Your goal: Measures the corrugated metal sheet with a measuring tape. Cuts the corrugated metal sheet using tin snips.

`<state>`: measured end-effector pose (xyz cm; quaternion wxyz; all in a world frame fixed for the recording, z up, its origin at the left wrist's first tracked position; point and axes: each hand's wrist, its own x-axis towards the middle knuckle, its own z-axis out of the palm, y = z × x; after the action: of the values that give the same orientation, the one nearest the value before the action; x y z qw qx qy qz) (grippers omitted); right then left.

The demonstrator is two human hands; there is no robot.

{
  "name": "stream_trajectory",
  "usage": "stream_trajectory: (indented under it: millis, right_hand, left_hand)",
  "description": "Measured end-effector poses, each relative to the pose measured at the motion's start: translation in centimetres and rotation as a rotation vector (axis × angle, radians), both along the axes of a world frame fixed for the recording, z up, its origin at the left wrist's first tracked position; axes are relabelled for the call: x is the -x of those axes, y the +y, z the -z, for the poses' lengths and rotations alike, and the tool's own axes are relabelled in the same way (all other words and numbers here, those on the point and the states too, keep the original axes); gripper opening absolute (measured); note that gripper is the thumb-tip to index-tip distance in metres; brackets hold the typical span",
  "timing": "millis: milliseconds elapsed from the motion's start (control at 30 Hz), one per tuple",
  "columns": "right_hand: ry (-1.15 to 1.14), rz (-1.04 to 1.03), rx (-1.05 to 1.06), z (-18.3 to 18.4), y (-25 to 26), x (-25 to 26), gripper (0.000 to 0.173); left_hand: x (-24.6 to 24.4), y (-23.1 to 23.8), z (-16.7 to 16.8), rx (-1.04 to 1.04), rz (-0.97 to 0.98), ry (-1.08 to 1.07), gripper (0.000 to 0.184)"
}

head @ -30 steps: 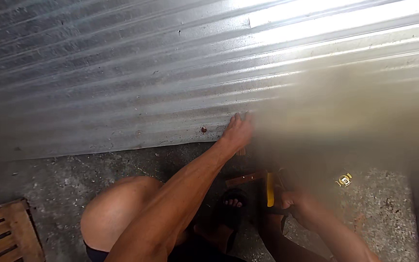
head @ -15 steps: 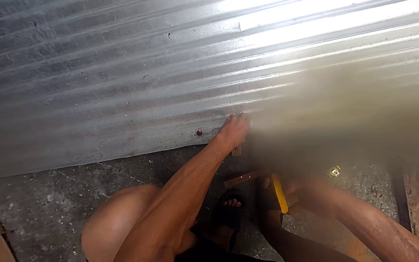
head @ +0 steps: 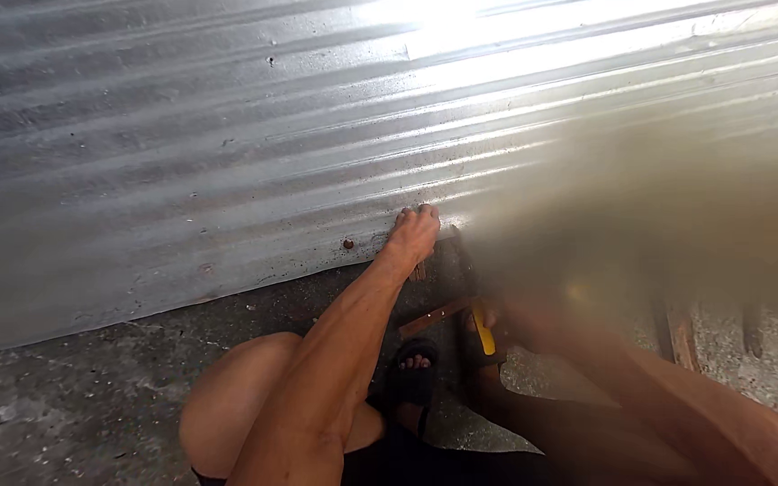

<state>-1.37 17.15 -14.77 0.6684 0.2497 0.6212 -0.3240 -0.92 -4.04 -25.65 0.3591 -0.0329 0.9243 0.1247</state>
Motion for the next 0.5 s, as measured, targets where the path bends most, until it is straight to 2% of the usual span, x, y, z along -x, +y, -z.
stream_trajectory:
  millis: [67,233,333,500]
  right_hand:
    - [-0.064,0.054,-0.019,-0.7,-0.3,1.5,0.043]
    - [-0.050,-0.031,-0.100,-0.7,-1.3,1.6,0.039]
    - [-0.008,-0.023,-0.027,0.3,-0.4,-0.2,0.037]
    - [-0.088,-0.114,0.150,-2.0,3.7,1.5,0.057]
  left_hand:
    - [0.2,-0.2,-0.3,-0.002,0.005,-0.008,0.075]
    - [0.0,0.0,-0.1,0.027,0.004,-0.002,0.080]
    - [-0.2,0.3,-0.1,0.033,-0.004,0.000,0.078]
    - [-0.5,0.5,0.1,0.028,-0.042,0.009,0.081]
